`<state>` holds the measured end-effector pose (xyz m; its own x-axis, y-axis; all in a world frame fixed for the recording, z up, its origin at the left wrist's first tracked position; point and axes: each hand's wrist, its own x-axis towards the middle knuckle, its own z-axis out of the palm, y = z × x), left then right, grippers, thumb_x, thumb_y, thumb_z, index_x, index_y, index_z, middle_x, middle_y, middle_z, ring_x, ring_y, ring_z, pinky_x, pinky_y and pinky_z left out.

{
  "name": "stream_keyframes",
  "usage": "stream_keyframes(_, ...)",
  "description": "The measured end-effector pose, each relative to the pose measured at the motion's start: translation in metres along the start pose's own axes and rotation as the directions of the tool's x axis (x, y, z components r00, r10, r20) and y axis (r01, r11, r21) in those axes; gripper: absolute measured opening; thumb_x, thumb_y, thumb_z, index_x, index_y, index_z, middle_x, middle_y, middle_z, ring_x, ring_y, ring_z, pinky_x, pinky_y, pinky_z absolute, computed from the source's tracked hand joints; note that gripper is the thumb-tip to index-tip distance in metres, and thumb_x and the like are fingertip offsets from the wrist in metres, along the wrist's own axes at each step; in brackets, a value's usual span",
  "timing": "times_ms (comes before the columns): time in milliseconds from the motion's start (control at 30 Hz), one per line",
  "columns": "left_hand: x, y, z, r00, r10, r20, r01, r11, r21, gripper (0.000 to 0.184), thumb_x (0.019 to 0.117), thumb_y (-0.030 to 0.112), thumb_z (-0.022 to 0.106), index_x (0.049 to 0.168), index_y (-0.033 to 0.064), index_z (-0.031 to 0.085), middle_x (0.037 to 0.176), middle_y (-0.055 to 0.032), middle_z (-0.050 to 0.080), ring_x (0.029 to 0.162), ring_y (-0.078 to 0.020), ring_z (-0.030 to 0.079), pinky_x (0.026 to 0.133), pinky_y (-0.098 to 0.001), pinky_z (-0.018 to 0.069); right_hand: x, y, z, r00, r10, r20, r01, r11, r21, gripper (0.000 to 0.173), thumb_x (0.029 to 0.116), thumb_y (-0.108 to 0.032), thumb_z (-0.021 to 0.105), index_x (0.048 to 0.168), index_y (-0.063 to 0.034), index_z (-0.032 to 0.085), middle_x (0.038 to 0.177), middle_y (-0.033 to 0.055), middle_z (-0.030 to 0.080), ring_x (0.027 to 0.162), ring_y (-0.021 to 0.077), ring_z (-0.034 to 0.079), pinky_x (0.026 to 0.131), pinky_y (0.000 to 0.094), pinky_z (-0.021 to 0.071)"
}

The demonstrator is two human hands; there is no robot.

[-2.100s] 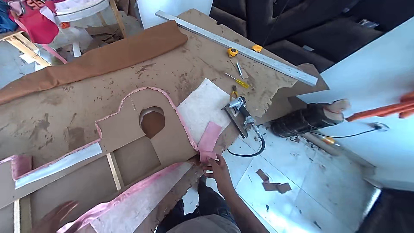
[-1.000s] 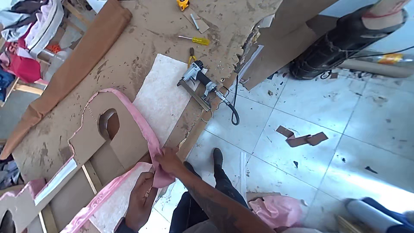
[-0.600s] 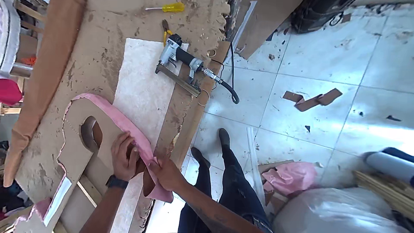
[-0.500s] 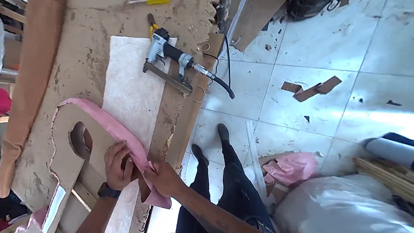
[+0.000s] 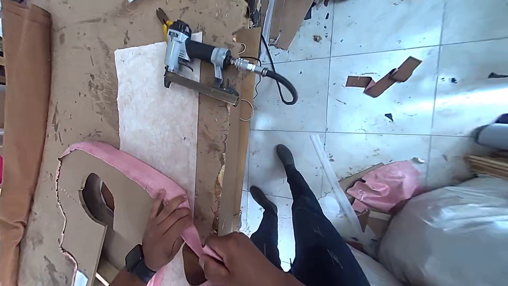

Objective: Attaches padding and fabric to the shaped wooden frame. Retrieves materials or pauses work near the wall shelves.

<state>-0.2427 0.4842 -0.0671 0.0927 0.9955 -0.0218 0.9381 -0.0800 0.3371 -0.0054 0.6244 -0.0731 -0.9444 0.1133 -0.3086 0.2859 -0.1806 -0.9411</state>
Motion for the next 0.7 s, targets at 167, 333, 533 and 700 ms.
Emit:
stream_keyframes(167,-0.001,-0.008,-0.001,0.997,0.058,-0.050,-0.063,0.991,-0.122,0.041,0.1073,0.040,0.036,0.085,0.0169,0.061,0.093,0.0014,0.070,0.117,-0.0195,0.064,0.124,-0.0576,0.0250,0.012,-0.002,0.036,0.986,-0.054,-0.160,0.096,0.958,0.269,0.031,0.1051,-0.028,0.057,0.089,-0.0036,0.064,0.063,0.0081,0.055,0.057,0.0208,0.055,0.052,0.0409,0.0452)
stream_keyframes(333,-0.003,-0.010,-0.001,0.995,0.078,-0.058,-0.086,0.984,-0.156,0.043,0.1074,0.041,0.042,0.077,0.0145,0.056,0.079,-0.0006,0.065,0.105,-0.0199,0.068,0.123,-0.0565,0.0293,0.012,0.001,0.052,0.975,0.001,-0.221,0.081,0.930,0.357,0.027,0.1051,-0.026,0.059,0.094,-0.0018,0.064,0.065,0.0081,0.055,0.057,0.0185,0.055,0.052,0.0374,0.0460)
stream_keyframes(533,-0.009,-0.009,0.000,0.984,0.155,-0.091,-0.170,0.967,-0.189,0.030,0.1066,0.032,0.046,0.096,0.0161,0.069,0.107,0.0007,0.074,0.122,-0.0200,0.064,0.124,-0.0556,0.0324,0.025,0.010,-0.002,0.939,0.022,-0.344,0.065,0.969,0.239,0.038,0.1074,-0.045,0.050,0.110,-0.0130,0.069,0.080,-0.0022,0.069,0.068,0.0099,0.066,0.060,0.0333,0.0586)
stream_keyframes(700,-0.009,-0.002,-0.001,0.962,0.154,-0.227,-0.190,0.970,-0.149,0.024,0.1030,0.024,0.057,0.122,0.0231,0.072,0.136,0.0071,0.067,0.138,-0.0221,0.052,0.123,-0.0546,0.0300,0.045,0.014,0.006,0.964,0.082,-0.254,-0.034,0.981,0.189,0.037,0.1052,-0.036,0.054,0.138,-0.0199,0.062,0.103,0.0003,0.071,0.086,0.0107,0.068,0.076,0.0354,0.0583)
